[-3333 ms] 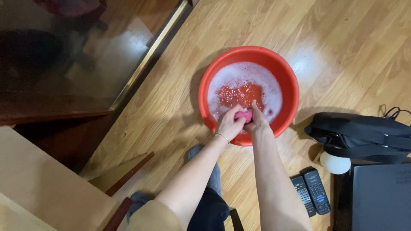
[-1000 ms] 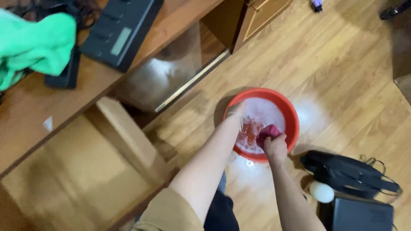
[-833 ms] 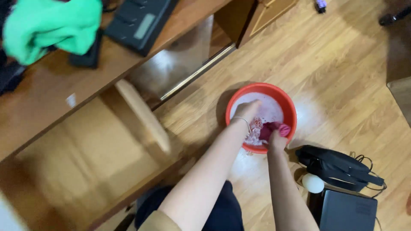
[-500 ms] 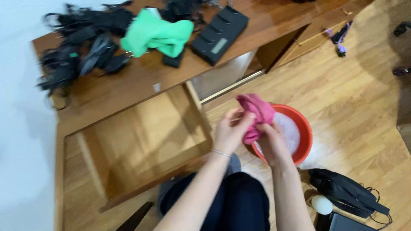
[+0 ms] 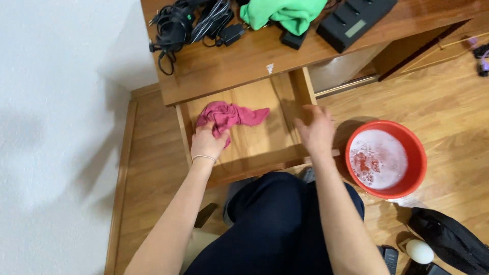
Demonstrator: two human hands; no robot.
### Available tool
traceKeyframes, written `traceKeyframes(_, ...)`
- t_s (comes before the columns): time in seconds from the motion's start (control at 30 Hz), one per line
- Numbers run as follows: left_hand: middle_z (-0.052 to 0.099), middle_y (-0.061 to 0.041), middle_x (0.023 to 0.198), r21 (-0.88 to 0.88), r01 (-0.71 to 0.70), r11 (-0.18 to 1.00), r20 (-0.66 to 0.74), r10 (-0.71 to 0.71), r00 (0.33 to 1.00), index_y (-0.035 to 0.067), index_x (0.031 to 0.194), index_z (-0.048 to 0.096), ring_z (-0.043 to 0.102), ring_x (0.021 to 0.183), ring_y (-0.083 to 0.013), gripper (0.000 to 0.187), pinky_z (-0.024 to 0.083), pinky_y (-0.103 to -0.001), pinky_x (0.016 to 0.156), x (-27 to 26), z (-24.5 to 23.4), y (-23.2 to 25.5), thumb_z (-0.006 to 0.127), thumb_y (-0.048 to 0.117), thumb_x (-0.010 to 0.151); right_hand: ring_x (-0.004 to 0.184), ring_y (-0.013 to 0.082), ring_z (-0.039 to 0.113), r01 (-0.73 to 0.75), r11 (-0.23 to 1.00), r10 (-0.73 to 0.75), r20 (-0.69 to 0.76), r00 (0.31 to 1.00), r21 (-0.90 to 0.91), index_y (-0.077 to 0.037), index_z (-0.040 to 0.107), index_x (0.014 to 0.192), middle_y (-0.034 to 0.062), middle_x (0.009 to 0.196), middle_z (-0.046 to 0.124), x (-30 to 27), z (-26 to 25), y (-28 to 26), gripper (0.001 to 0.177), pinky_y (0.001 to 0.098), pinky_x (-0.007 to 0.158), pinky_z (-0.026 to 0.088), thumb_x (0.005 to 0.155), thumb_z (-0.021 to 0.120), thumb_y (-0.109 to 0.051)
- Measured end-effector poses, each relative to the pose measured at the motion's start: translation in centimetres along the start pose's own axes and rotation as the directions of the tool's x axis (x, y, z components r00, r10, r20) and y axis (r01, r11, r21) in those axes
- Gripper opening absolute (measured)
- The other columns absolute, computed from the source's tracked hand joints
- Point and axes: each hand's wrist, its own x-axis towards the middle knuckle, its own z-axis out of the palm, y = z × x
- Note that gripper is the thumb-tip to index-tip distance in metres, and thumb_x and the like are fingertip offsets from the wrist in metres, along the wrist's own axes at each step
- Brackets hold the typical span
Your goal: Cleaning the interior of a wooden desk drawer using a cloth and soapy water from a basin.
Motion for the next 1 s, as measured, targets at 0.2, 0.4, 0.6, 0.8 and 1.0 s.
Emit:
traceKeyframes(0.2, 0.042, -0.013, 0.153, 0.291, -0.348, 0.891, -0.043, 0.376, 0.926, 0.020, 0.144, 0.058, 0.037, 0.143, -0.0438, 0.060, 0.037, -0.062, 0.114, 0.5, 3.8, 3.7, 0.067, 0.033, 0.086, 0.122, 0.0459, 0.053, -0.036, 0.858, 0.003, -0.065, 0.998, -0.513, -0.015, 0.057, 0.146, 0.0169, 0.132, 0.055, 3.1, -1.5, 3.5, 0.072, 0.0579, 0.093, 0.054, 0.080, 0.085, -0.026)
traceKeyframes(0.4, 0.041, -0.018, 0.154, 0.460, -0.189, 0.868, -0.266, 0.337, 0.903, 0.022, 0.145, 0.058, 0.032, 0.144, -0.0491, 0.066, 0.028, -0.072, 0.113, 7.2, 10.6, 8.6, 0.066, 0.053, 0.087, 0.110, 0.0457, 0.069, -0.054, 0.927, 0.099, 0.103, 0.990, -0.371, -0.016, 0.062, 0.140, 0.0197, 0.120, 0.071, 3.7, -2.0, 4.2, 0.051, 0.0585, 0.090, 0.055, 0.089, 0.070, -0.018)
traceKeyframes(0.6, 0.053, -0.012, 0.114, 0.464, -0.058, 0.884, -0.428, 0.281, 0.859, 0.016, 0.116, 0.066, 0.049, 0.113, -0.0385, 0.058, 0.045, -0.056, 0.092, 11.0, 17.5, 16.1, 0.063, 0.064, 0.082, 0.111, 0.0413, 0.068, -0.117, 0.932, 0.157, 0.093, 0.983, -0.343, -0.025, 0.062, 0.143, 0.0126, 0.122, 0.068, 4.5, -1.0, 5.7, 0.057, 0.0516, 0.094, 0.055, 0.087, 0.072, -0.021)
traceKeyframes(0.8, 0.044, -0.013, 0.140, 0.497, -0.555, 0.667, -0.161, 0.700, 0.696, 0.019, 0.128, 0.067, 0.040, 0.129, -0.0403, 0.044, 0.041, -0.054, 0.098, 10.4, 18.2, 15.6, 0.067, 0.036, 0.088, 0.106, 0.0425, 0.069, -0.057, 0.916, 0.120, 0.135, 0.984, -0.397, -0.019, 0.062, 0.143, 0.0149, 0.117, 0.068, 4.1, -1.4, 5.7, 0.057, 0.0546, 0.089, 0.056, 0.087, 0.072, -0.021)
traceKeyframes(1.0, 0.061, -0.013, 0.118, 0.147, -0.981, 0.126, 0.280, 0.946, 0.163, 0.016, 0.088, 0.074, 0.048, 0.129, -0.0407, 0.015, 0.042, -0.057, 0.098, 3.7, 12.7, 9.6, 0.066, 0.026, 0.081, 0.105, 0.0249, 0.072, -0.150, 0.927, 0.216, 0.163, 0.963, -0.344, -0.032, 0.059, 0.145, 0.0026, 0.117, 0.070, 5.6, -1.2, 6.7, 0.064, 0.0434, 0.090, 0.057, 0.084, 0.074, -0.025)
